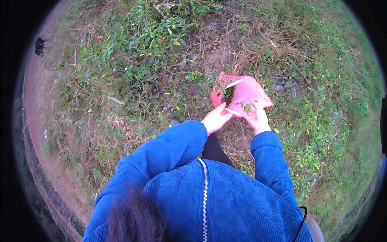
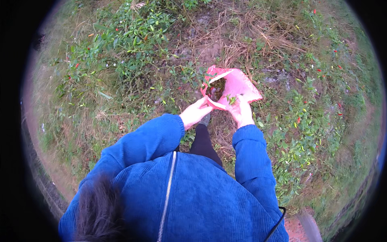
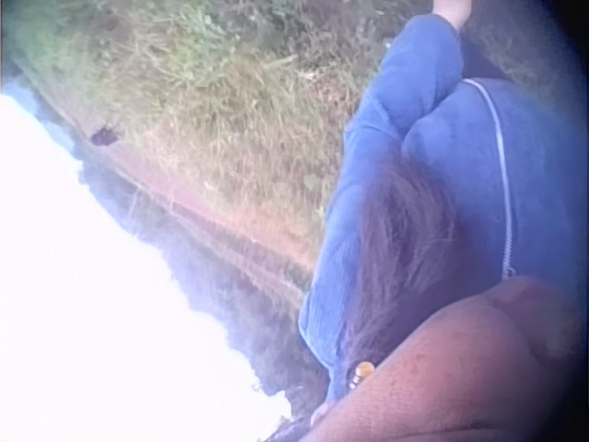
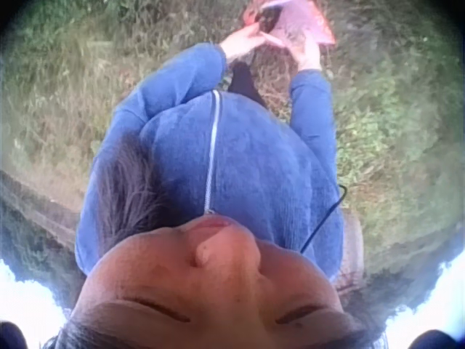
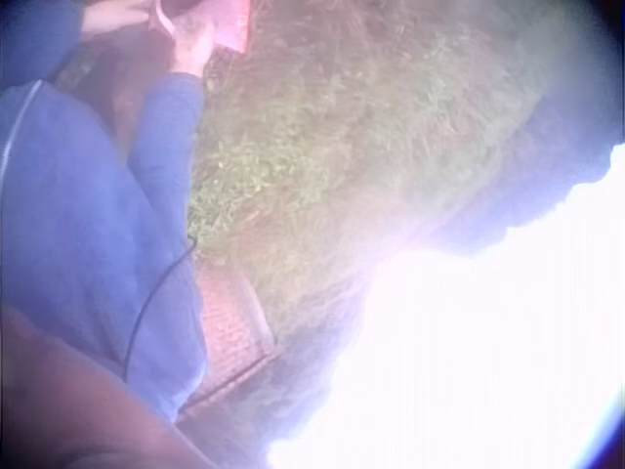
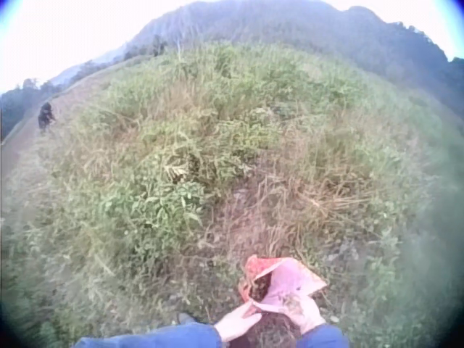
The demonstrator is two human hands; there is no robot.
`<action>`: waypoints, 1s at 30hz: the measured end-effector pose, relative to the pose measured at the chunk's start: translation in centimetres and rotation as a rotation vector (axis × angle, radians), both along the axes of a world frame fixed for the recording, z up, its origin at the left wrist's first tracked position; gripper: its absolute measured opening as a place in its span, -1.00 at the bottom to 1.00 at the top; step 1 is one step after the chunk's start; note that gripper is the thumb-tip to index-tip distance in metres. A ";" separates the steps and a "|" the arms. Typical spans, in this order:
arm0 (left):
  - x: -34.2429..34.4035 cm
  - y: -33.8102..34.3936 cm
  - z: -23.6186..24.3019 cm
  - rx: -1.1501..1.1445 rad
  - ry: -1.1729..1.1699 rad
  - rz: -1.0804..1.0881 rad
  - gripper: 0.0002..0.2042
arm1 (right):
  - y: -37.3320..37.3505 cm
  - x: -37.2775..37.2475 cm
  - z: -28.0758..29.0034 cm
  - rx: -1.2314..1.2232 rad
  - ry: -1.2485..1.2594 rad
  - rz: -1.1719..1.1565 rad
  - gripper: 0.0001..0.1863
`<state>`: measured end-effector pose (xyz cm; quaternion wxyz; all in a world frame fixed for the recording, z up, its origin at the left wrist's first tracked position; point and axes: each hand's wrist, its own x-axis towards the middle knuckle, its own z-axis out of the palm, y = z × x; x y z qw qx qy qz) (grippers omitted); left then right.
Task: The person picks green and red chilies from plants in a garden and places them into a red plastic bag. The person repeatedly reaches for chilies, plucks them by hand, and deposits them into the bag held in the other hand.
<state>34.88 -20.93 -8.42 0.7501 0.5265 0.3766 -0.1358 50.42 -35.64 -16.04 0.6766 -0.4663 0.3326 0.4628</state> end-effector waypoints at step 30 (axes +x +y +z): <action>-11.1 31.3 4.6 1.639 0.377 -1.288 -0.83 | 16.9 -12.4 10.4 0.176 -0.476 1.135 -0.80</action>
